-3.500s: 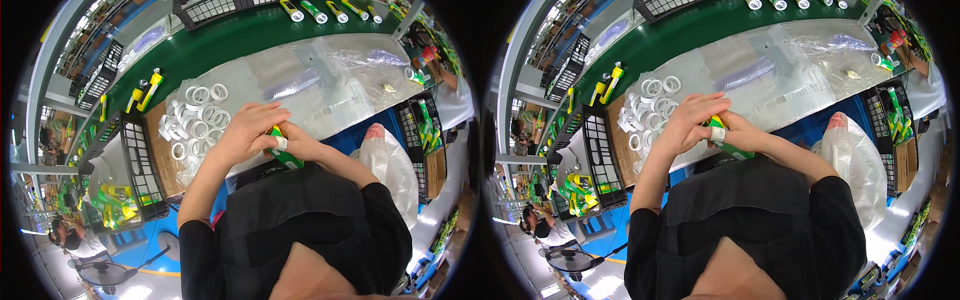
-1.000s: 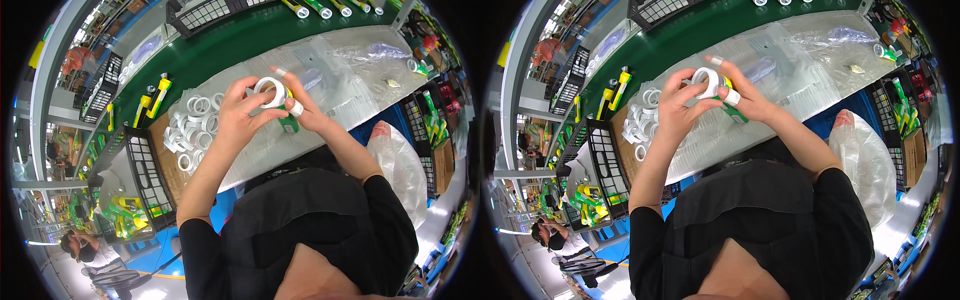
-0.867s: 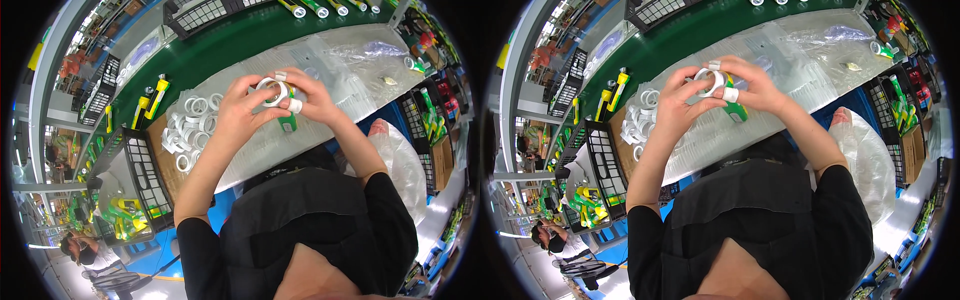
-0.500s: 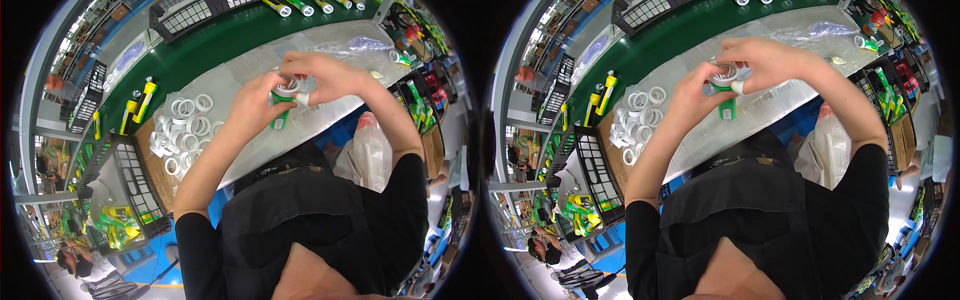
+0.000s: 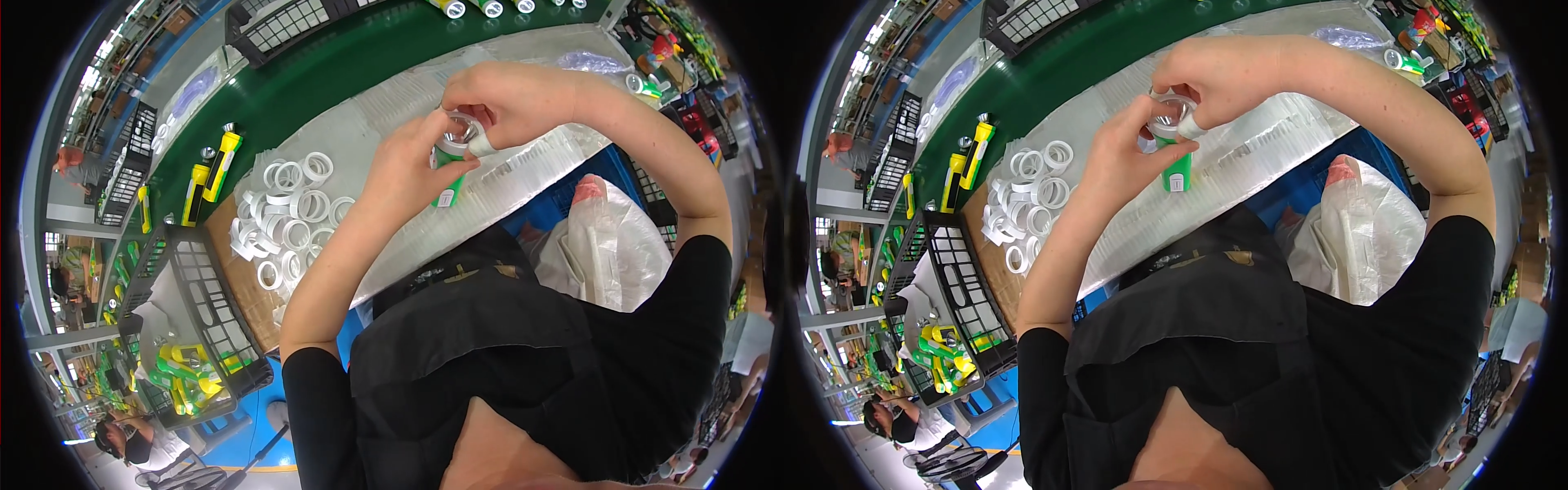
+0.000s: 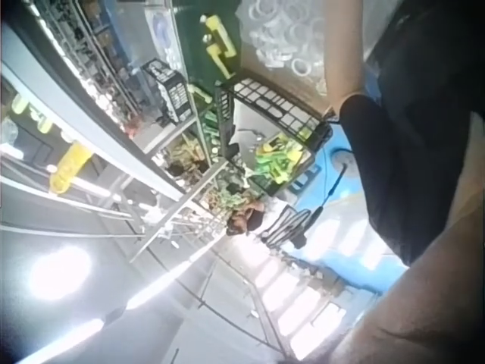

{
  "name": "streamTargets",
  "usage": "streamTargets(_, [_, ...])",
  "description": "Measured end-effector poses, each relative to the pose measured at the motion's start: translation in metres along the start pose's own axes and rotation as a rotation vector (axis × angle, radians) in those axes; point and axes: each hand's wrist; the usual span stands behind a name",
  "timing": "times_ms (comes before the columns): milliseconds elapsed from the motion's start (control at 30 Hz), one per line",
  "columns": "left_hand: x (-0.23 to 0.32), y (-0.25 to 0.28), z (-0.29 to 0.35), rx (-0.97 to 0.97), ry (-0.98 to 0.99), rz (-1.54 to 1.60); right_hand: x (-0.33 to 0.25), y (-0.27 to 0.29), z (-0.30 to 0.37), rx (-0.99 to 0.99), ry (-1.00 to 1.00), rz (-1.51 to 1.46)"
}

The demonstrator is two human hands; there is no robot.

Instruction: Assembling plastic flashlights by attaching lens caps and internal components to the flashlight bodies on a production line.

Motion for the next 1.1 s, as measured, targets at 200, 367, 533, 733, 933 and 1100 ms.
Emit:
streamTargets(200, [-0.004,-0.001,-0.004,0.014,0.03,-0.039,-0.012,-0.006,-0.003,0.049,-0.465,0.252])
streamTargets(367, [-0.009,-0.004,-0.001,0.061,-0.054,-0.048,0.027,-0.035,-0.002,0.372,0.261,-0.191])
streamTargets(533, [-0.008,-0.005,0.0,0.079,-0.024,-0.04,0.008,-0.03,0.0,0.356,-0.098,0.07])
streamTargets(733, [-0.004,-0.002,0.003,0.037,-0.001,-0.071,-0.013,-0.019,-0.005,0.162,-0.316,0.135])
streamTargets(933, [-0.008,-0.004,-0.001,0.079,-0.086,-0.019,0.004,-0.023,0.003,0.238,0.053,-0.084])
streamTargets(1100, [-0.011,0.005,0.002,0.14,-0.18,0.129,-0.012,-0.014,0.026,0.355,0.099,0.054])
Point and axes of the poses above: each hand's wrist, its own z-axis away from the middle knuckle, its own y-axis out of the back of the hand, x = y × z, and after that the axes turned 6 degrees about -y, right-handed
